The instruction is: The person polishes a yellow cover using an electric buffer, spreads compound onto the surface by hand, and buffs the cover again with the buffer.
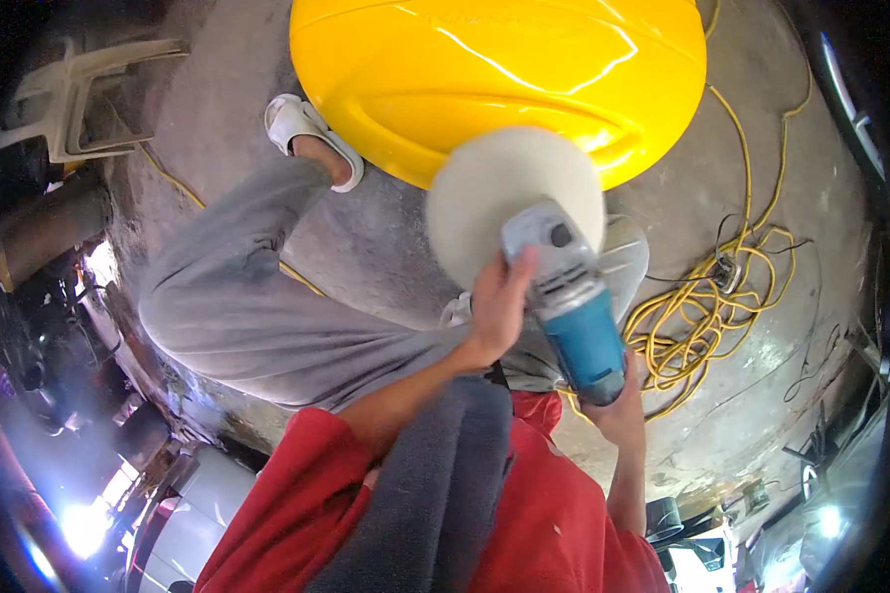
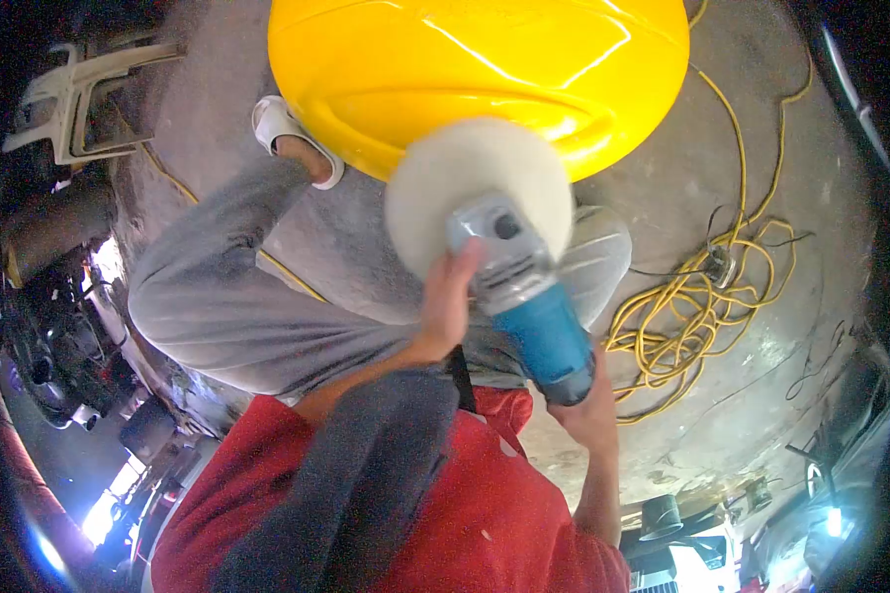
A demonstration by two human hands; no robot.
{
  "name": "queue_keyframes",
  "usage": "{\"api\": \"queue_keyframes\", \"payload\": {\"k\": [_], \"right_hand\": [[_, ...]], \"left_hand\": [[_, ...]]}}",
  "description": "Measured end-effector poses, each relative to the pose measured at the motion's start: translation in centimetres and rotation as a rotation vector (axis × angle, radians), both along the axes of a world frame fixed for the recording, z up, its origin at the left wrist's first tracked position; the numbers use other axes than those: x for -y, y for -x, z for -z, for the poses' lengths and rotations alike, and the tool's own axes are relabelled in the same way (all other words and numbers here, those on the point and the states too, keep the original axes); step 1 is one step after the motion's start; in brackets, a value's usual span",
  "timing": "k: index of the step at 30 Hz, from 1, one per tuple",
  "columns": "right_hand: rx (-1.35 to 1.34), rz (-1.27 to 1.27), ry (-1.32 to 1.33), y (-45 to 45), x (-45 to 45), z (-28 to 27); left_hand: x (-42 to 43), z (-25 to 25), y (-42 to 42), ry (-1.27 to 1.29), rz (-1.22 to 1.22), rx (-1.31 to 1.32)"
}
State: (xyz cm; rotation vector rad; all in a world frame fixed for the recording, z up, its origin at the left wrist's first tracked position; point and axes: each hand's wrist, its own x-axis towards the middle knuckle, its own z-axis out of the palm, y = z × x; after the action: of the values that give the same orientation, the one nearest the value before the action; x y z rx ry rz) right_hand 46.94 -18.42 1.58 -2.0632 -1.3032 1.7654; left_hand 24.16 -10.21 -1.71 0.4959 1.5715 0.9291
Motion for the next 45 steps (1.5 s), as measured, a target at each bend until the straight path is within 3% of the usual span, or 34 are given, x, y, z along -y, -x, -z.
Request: {"api": "queue_keyframes", "payload": {"k": [3,5,8,12,14,15,17,19,22,25,28,29,31,34,38,39,41,43,45], "right_hand": [[-0.040,-0.203,-0.118,2.5,-0.3,1.5],[-0.106,-0.200,-0.023,5.5,-2.0,1.3],[-0.215,-0.207,0.037,8.9,-3.4,1.8],[-0.238,-0.188,0.076,9.4,-3.6,1.5],[-0.223,-0.127,0.052,7.4,-2.9,0.5],[-0.219,-0.105,0.044,6.2,-2.6,0.0],[-0.124,-0.005,0.013,3.8,-1.9,-1.4],[-0.128,0.114,0.023,2.1,-0.7,-1.3],[-0.109,0.233,-0.009,1.4,-0.7,-1.3],[-0.135,0.175,0.029,2.2,-1.4,-1.5],[-0.158,0.010,0.181,5.4,-3.3,-1.9],[-0.184,-0.031,0.160,6.8,-3.2,-1.0],[-0.212,-0.079,0.137,8.8,-4.0,-0.3],[-0.218,-0.162,0.146,9.8,-5.1,-0.6],[-0.159,-0.080,0.112,6.8,-4.9,-1.8],[-0.161,-0.024,0.065,5.4,-4.4,-1.9],[-0.101,0.048,0.024,3.1,-2.5,-1.6],[-0.048,0.125,-0.016,2.0,-1.0,-0.7],[-0.075,0.189,-0.109,1.8,-0.6,-0.1]], "left_hand": [[3.0,2.6,4.8,0.051,0.057,-0.196],[1.9,0.7,7.3,0.062,-0.195,0.025],[0.0,-0.8,9.9,0.012,-0.347,0.017],[-1.2,-1.6,10.3,-0.018,-0.222,-0.085],[-1.7,-1.3,8.7,-0.009,-0.078,-0.161],[-2.2,-1.2,7.9,-0.006,0.075,-0.335],[-4.0,-1.9,3.2,-0.111,0.128,-0.332],[-5.9,-2.7,0.1,-0.016,0.263,-0.345],[-7.1,-2.1,-2.1,0.022,0.245,-0.221],[-4.8,0.2,1.6,-0.130,0.302,-0.406],[-3.1,0.4,6.8,-0.072,0.062,-0.319],[-3.0,-0.6,7.8,-0.072,0.058,-0.322],[-3.3,-2.5,9.0,-0.009,-0.158,-0.090],[-3.0,-2.2,10.3,-0.030,-0.248,-0.050],[-3.8,-1.4,6.8,-0.033,-0.087,-0.147],[-4.2,-0.6,5.7,-0.128,0.107,-0.355],[-5.0,-0.2,2.3,-0.254,0.312,-0.500],[-6.9,-1.9,-0.9,-0.282,0.323,-0.439],[-8.1,-1.8,-1.8,0.050,0.323,-0.287]]}}
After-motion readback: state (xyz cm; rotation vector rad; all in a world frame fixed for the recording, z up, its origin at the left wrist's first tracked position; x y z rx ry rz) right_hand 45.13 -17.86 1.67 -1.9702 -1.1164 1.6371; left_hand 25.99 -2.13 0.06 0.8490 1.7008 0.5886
